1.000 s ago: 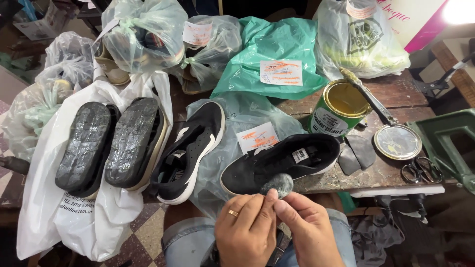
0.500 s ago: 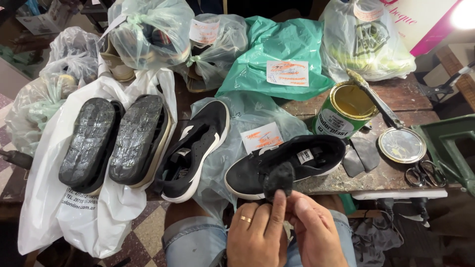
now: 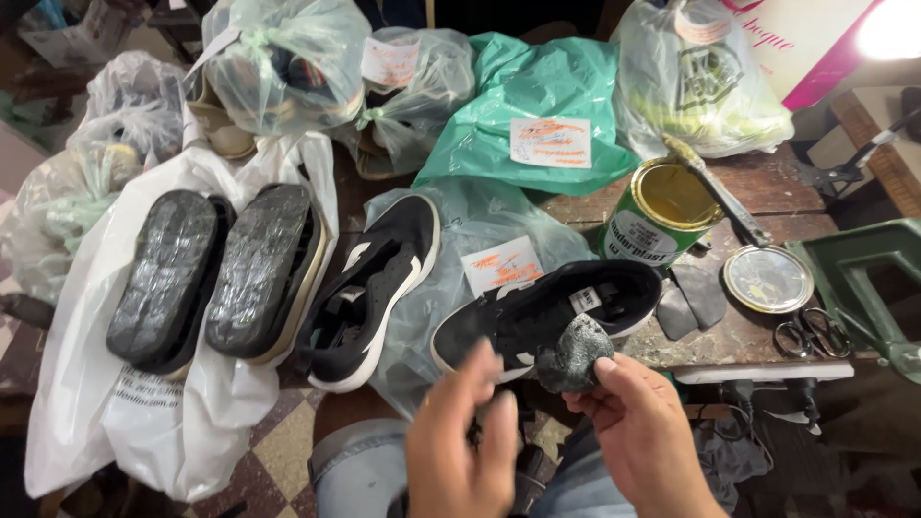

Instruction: Applying adhesive to patches and sneakers to perform repairs on a workbench.

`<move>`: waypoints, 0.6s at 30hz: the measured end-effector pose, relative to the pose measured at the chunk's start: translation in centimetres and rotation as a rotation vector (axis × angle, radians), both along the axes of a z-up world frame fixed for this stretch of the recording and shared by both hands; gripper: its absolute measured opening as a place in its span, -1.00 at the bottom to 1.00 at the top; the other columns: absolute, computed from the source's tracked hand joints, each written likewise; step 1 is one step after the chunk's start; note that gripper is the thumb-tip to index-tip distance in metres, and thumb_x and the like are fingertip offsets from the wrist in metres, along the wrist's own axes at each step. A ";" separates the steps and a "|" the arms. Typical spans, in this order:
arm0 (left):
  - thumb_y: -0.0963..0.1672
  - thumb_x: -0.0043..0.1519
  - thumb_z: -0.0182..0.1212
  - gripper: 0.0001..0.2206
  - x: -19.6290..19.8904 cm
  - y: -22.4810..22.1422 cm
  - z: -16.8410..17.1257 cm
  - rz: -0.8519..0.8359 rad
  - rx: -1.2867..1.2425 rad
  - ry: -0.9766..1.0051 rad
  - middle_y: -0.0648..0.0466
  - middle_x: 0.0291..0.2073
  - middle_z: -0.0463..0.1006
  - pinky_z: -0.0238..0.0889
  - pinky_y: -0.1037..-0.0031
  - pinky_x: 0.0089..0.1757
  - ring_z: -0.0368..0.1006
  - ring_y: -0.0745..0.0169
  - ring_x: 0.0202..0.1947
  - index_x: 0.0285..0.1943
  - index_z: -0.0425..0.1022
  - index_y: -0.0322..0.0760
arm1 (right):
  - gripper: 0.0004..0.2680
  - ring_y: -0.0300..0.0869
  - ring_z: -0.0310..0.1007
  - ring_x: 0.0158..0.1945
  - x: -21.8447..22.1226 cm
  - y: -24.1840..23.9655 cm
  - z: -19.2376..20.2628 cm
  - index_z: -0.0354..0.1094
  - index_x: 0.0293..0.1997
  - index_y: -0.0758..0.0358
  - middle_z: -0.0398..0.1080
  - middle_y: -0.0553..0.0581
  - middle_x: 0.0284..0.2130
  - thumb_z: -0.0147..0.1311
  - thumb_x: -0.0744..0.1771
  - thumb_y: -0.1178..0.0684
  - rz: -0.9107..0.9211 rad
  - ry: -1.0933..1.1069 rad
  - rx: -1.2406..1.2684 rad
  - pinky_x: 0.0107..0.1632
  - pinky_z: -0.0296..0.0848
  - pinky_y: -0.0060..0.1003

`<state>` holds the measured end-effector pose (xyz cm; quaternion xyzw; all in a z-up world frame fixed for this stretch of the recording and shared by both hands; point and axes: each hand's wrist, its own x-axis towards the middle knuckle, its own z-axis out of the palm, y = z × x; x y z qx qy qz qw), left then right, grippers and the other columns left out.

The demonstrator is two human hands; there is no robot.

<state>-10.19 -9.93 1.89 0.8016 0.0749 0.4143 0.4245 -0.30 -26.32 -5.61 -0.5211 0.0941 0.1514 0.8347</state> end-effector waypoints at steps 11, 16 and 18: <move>-0.23 0.20 0.34 -0.82 3.3 1.6 -1.1 -0.319 -1.231 0.588 -0.14 -0.34 0.75 0.50 0.46 -0.34 0.62 0.14 -0.35 -0.11 0.77 -0.51 | -0.82 -0.04 0.39 -0.23 -0.6 0.7 1.1 0.43 -0.08 0.45 0.48 0.26 -0.24 -0.09 0.39 0.14 0.160 0.113 0.113 -0.16 0.40 -0.12; -0.23 0.20 0.34 -0.80 3.0 0.7 -1.6 -0.174 -1.081 0.516 -0.05 -0.41 0.77 0.51 0.51 -0.28 0.58 0.25 -0.40 -0.09 0.84 -0.43 | -0.89 -0.05 0.45 -0.24 -0.4 0.2 -1.5 0.44 -0.22 0.28 0.43 0.11 -0.40 0.03 0.39 0.10 0.107 0.137 0.187 -0.09 0.42 -0.09; -0.23 0.19 0.35 -0.80 2.9 0.1 -2.4 -0.113 -1.086 0.487 -0.05 -0.42 0.76 0.49 0.51 -0.32 0.54 0.24 -0.45 -0.11 0.85 -0.43 | -0.87 -0.07 0.45 -0.28 -0.6 0.6 -1.0 0.41 -0.35 0.19 0.35 0.02 -0.52 0.08 0.39 0.09 0.082 0.149 0.228 -0.08 0.43 -0.08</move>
